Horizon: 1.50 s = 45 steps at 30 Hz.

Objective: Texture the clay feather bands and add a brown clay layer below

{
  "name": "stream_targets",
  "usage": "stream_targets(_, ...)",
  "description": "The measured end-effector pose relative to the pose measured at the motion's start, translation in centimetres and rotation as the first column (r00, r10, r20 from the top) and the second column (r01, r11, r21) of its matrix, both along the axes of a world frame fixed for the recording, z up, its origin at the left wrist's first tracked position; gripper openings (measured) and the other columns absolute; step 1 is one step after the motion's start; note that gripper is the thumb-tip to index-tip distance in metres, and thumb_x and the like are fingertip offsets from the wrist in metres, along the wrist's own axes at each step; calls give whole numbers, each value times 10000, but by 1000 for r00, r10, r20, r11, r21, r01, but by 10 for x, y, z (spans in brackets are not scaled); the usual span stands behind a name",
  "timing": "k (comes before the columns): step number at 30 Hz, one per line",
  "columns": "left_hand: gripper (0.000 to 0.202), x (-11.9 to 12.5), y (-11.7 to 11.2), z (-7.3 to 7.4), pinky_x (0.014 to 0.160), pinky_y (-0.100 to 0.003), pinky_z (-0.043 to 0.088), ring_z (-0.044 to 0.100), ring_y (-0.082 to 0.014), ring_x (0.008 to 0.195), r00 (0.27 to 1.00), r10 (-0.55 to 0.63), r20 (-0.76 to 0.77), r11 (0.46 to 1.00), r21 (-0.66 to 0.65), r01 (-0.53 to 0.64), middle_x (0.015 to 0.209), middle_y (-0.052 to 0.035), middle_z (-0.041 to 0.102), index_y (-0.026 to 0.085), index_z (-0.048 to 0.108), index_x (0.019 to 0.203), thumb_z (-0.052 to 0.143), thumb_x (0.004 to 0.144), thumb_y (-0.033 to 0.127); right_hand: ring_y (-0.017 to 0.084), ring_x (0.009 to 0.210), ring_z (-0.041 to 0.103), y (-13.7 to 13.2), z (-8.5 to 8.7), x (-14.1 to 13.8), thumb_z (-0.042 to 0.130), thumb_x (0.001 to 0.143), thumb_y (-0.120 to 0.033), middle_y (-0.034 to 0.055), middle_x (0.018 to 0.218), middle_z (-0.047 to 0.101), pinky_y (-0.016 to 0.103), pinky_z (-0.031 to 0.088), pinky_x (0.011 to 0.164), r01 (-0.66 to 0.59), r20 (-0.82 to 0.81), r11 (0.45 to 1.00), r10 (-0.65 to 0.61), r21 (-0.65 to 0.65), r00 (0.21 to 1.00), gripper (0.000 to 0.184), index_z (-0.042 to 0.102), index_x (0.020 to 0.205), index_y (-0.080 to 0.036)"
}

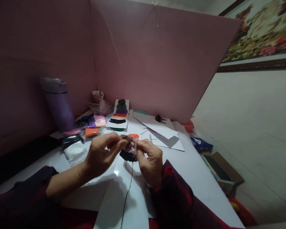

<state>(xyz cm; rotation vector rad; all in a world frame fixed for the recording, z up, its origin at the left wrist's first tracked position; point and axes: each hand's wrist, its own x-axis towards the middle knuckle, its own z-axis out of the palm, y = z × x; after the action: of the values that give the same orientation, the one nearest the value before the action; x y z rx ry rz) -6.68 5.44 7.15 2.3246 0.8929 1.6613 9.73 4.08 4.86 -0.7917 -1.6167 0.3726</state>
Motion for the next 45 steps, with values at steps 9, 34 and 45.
stream_targets(9, 388, 3, 16, -4, 520, -235, 455, 573, -130, 590, 831, -279, 481, 523, -650, 551, 689, -19, 622, 108, 618, 970, 691, 763, 428, 83, 494, 462, 3, -2, 0, 662, 819, -189, -24, 588, 540, 204, 385, 427, -117, -263, 968, 57, -221, 963, 134, 791, 819, -227)
stream_targets(34, 373, 7, 11, -3, 498, -238, 485, 604, -129, 544, 821, -199, 535, 545, -636, 546, 668, -39, 676, 75, 657, 958, 732, 720, 352, 80, 482, 475, 13, -5, 1, 638, 695, -110, -28, 616, 566, 189, 411, 390, -367, -467, 882, 202, -295, 861, 318, 799, 911, -279)
stream_targets(45, 417, 7, 10, -3, 472, -230, 469, 604, -137, 542, 824, -194, 532, 542, -643, 542, 664, -37, 665, 75, 652, 962, 749, 702, 386, 83, 521, 499, 13, -8, 2, 601, 724, -75, -19, 671, 581, 206, 451, 437, -332, -432, 917, 213, -221, 876, 333, 801, 875, -296)
